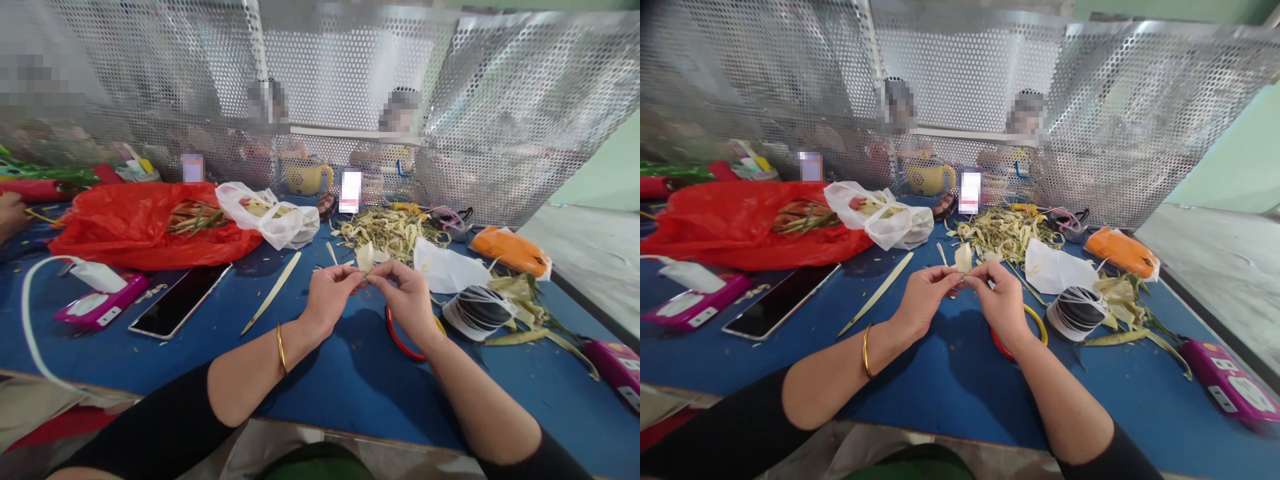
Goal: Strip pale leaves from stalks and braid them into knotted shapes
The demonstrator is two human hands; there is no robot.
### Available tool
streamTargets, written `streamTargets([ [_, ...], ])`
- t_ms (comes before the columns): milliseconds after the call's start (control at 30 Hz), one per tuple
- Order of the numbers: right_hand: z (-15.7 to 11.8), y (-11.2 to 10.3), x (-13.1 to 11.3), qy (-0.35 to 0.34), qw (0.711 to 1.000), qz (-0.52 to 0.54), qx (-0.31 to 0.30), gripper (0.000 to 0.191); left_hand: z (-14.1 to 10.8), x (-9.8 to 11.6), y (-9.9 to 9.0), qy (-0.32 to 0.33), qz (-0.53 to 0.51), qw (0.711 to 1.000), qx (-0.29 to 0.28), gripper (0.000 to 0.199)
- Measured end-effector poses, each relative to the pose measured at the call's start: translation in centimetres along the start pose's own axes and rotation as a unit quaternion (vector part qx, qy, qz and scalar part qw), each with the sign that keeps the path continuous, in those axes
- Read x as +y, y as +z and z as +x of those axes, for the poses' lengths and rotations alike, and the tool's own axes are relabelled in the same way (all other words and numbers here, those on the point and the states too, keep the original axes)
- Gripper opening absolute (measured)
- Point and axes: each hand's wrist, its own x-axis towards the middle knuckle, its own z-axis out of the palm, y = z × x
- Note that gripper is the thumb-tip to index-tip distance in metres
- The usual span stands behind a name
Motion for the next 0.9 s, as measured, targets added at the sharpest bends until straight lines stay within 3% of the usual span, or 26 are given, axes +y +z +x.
streamTargets([
  [133, -0.01, 0.06, -0.11, 0.046, 0.998, 0.041, 0.027, 0.01, -0.01, -0.28, -0.05, 0.047, 0.038, 0.998, -0.017, 0.01],
  [267, 0.04, 0.01, 0.05, 0.044, 0.998, 0.028, 0.041, 0.009, -0.05, -0.37, -0.01, 0.067, 0.048, 0.996, -0.036, 0.013],
  [500, 0.19, 0.15, 0.29, 0.047, 0.994, 0.1, 0.007, 0.008, 0.03, -0.07, 0.19, 0.014, -0.008, 0.999, -0.03, 0.015],
  [733, -0.16, 0.04, 0.16, -0.051, 0.998, -0.028, -0.004, 0.002, 0.1, 0.03, -0.03, -0.047, -0.064, 0.997, -0.026, 0.016],
  [900, -0.09, 0.02, 0.37, -0.043, 0.999, -0.022, 0.002, 0.005, 0.14, 0.1, -0.06, -0.04, -0.048, 0.998, -0.021, 0.013],
])
